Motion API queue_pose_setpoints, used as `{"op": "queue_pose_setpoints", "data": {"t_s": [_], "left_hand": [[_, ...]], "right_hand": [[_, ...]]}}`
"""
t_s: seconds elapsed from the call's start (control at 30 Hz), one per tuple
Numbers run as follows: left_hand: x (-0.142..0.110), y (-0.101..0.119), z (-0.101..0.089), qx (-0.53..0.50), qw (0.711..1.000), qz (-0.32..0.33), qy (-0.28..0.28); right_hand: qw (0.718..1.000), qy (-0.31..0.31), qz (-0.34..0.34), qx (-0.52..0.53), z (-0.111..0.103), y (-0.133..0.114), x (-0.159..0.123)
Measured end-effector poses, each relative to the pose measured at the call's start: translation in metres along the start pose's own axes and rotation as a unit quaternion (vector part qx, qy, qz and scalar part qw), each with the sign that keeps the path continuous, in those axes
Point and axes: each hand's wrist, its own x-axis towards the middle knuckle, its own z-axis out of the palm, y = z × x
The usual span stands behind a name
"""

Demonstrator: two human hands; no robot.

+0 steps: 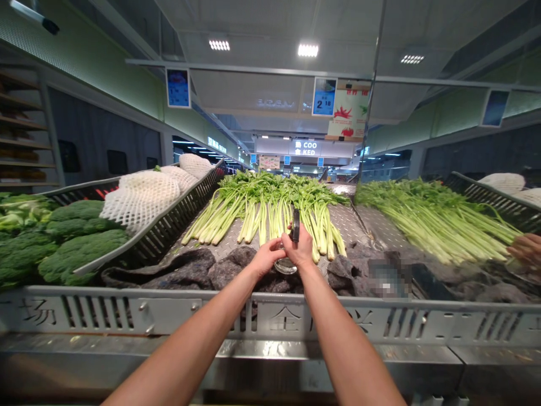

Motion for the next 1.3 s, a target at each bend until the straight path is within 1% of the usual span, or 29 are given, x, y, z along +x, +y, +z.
{"op": "queue_pose_setpoints", "data": {"t_s": [0.13,0.43,0.8,0.93,1.07,1.3], "left_hand": [[-0.0011,0.0012,0.0000,0.005,1.000,-0.002,-0.005],[-0.0026,-0.0002,-0.0002,0.033,0.999,-0.005,-0.013],[-0.0026,-0.0008,-0.0006,0.045,0.999,0.003,-0.008],[-0.0032,0.0010,0.0000,0.047,0.999,0.001,-0.006],[-0.0038,0.0034,0.0005,0.047,0.999,-0.002,-0.001],[-0.0019,0.0040,0.0016,0.058,0.998,-0.016,0.022]], "right_hand": [[1.000,-0.012,-0.008,-0.003,0.0012,0.0020,0.0002],[0.999,-0.036,-0.012,0.037,0.0009,0.0010,-0.0002],[0.999,-0.041,-0.013,0.034,-0.0002,0.0003,-0.0007],[0.999,-0.032,-0.015,0.037,0.0005,0.0007,-0.0007],[0.999,-0.023,0.001,0.045,0.0008,-0.0002,-0.0008],[0.999,0.039,0.023,0.007,0.0024,0.0028,-0.0005]]}}
